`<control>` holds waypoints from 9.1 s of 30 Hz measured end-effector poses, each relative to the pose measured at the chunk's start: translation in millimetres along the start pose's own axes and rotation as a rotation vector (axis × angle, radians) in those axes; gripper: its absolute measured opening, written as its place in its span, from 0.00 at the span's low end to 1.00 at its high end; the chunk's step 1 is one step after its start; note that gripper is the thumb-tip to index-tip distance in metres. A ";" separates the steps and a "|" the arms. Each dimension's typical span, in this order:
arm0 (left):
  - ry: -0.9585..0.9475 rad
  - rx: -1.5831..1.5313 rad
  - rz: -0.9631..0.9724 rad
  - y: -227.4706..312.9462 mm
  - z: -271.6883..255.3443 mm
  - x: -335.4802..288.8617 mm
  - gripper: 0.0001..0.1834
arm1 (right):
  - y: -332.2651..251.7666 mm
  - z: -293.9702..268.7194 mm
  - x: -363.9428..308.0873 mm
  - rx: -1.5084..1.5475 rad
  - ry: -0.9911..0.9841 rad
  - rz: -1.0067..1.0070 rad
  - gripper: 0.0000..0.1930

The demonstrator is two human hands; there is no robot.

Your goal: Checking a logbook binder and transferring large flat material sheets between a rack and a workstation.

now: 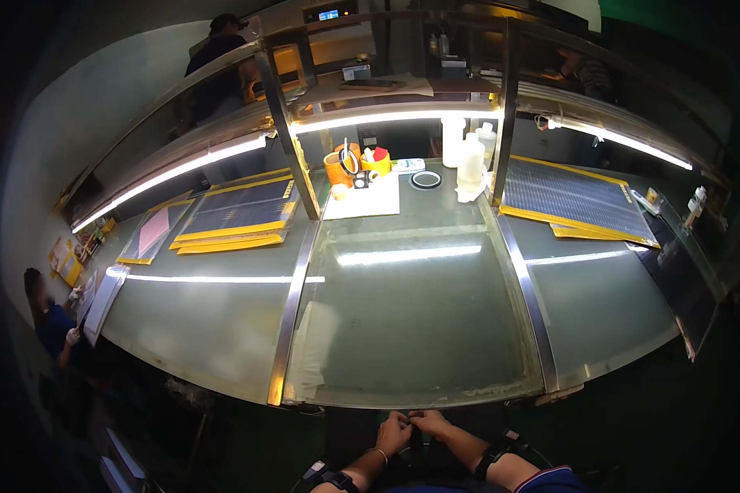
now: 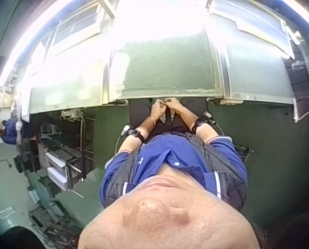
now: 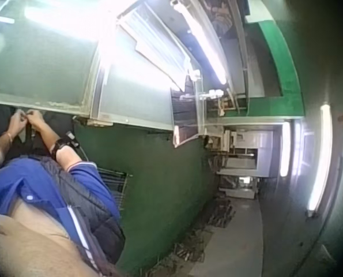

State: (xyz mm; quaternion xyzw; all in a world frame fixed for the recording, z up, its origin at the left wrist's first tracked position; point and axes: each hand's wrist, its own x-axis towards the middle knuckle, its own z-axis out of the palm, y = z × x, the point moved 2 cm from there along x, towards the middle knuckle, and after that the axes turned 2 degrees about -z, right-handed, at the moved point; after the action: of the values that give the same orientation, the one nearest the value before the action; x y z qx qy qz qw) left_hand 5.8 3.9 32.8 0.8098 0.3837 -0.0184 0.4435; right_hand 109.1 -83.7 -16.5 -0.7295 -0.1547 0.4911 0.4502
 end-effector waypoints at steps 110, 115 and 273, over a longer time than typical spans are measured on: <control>-0.125 0.005 0.091 -6.2 7.6 6.2 0.17 | -9.7 -9.4 -4.2 -0.033 0.055 -0.014 0.08; -0.137 0.009 0.086 -3.0 5.2 3.8 0.18 | -2.8 -10.0 -0.5 0.015 0.045 0.000 0.08; 0.660 0.810 0.325 66.8 -403.5 23.6 0.27 | -182.7 -240.4 -187.9 -1.104 0.920 -0.300 0.28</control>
State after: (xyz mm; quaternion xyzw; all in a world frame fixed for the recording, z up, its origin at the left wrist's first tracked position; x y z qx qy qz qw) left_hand -60.4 292.8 315.6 0.9273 0.3349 0.1592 -0.0507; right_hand 266.1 -230.7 266.8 -0.9534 -0.2732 -0.0812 0.0991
